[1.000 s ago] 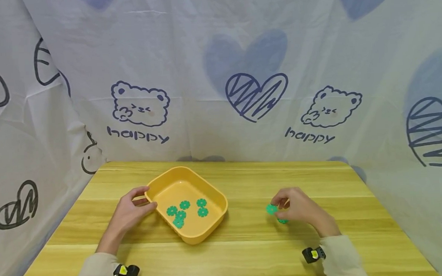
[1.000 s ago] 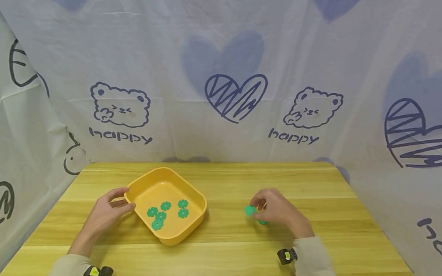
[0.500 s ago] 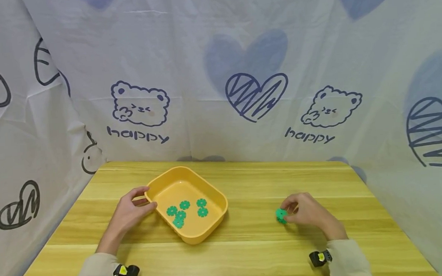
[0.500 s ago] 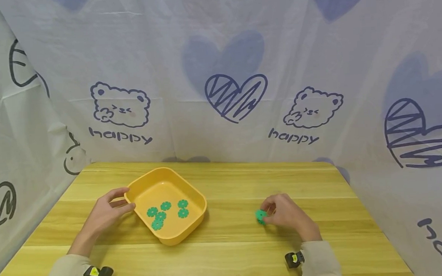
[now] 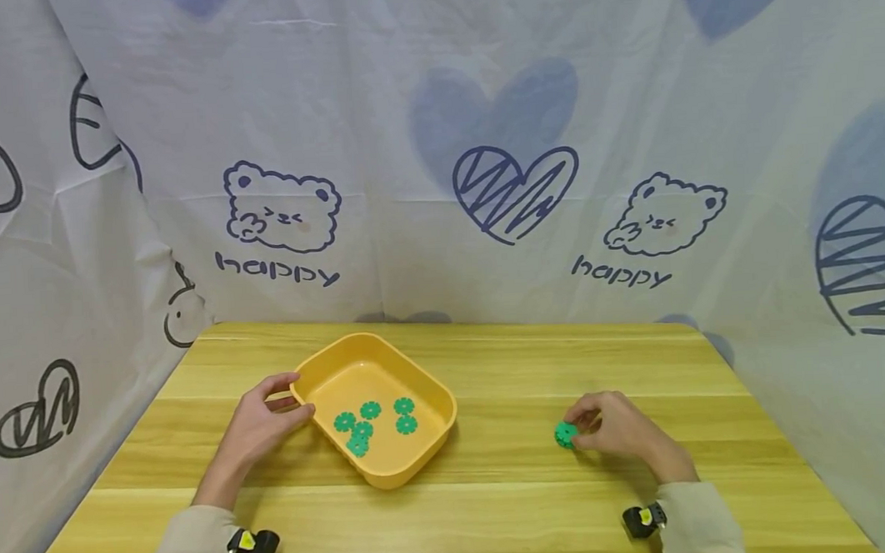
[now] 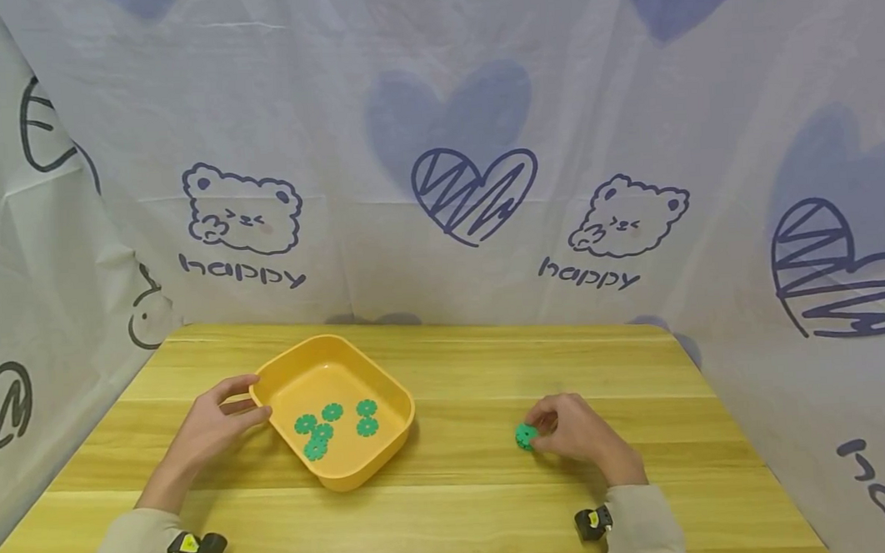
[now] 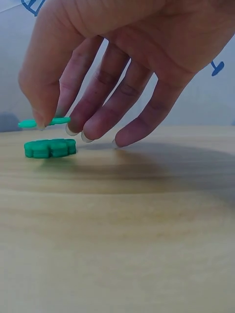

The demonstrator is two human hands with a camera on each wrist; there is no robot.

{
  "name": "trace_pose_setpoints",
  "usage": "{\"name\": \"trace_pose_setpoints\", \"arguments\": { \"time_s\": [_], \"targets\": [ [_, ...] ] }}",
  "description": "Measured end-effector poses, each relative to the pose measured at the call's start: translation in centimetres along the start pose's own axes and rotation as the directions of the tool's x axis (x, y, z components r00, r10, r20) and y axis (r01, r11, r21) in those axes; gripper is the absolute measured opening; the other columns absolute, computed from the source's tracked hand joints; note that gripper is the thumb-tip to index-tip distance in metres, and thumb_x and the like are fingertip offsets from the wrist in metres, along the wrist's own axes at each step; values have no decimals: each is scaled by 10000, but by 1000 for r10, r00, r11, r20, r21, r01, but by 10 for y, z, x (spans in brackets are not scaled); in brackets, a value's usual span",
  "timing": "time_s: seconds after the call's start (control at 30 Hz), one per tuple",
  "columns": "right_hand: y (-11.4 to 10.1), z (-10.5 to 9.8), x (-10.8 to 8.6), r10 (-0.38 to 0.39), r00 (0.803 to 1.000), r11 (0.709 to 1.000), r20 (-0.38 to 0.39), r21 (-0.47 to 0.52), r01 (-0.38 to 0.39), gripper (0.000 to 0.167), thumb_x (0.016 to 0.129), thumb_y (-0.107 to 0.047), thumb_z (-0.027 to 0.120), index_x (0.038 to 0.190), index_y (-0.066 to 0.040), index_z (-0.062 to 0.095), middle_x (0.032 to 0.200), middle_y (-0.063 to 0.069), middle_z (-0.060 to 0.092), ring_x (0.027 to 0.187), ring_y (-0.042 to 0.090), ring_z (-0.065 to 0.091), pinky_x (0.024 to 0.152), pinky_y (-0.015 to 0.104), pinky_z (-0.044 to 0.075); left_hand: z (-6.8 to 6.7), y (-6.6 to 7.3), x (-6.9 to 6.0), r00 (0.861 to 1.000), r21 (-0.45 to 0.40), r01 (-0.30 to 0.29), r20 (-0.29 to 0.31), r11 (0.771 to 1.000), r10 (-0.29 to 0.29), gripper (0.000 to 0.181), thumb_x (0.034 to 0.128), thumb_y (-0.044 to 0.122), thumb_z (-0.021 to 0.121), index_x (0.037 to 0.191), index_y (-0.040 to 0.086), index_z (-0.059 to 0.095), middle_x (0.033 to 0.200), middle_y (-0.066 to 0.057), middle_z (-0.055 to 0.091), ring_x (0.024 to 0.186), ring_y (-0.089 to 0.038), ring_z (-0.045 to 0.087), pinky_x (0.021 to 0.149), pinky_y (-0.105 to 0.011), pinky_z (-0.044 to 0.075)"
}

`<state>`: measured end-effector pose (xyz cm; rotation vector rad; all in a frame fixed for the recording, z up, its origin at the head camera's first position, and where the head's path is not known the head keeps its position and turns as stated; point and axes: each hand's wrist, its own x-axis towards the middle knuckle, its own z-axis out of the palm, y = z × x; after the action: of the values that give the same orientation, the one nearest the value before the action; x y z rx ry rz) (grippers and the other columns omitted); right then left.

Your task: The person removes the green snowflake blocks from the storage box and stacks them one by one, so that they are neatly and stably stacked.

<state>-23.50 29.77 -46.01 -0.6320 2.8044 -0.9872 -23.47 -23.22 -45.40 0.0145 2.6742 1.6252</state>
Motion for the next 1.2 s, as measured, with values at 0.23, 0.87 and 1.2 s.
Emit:
{"name": "trace_pose_setpoints", "arguments": {
  "time_s": [0.23,0.87,1.2],
  "targets": [
    [2,2,-1,27,1000,1000,1,-9,-27,223,814,-76,834,1020,-34,757,968,57,753,862,163,697,764,320,613,0,0,0,1000,1,0,0,1000,0,687,930,227,750,1503,-3,451,1519,-282,466,1344,-464,563,1048,-440,561],
    [2,5,-2,57,998,998,0,-14,-57,231,824,-86,836,1034,-36,753,1004,73,751,894,187,710,774,297,618,0,0,1,1000,2,1,2,1000,-1,698,925,237,752,1507,1,447,1523,-281,461,1345,-463,560,1054,-447,556],
    [2,6,1,84,996,995,-22,-47,-85,219,815,-106,853,1000,-45,753,960,45,748,854,125,684,738,222,587,0,-1,1,1000,-3,-4,2,1000,4,692,925,230,753,1501,-4,450,1516,-279,470,1338,-459,568,1028,-394,571]
  ]
}}
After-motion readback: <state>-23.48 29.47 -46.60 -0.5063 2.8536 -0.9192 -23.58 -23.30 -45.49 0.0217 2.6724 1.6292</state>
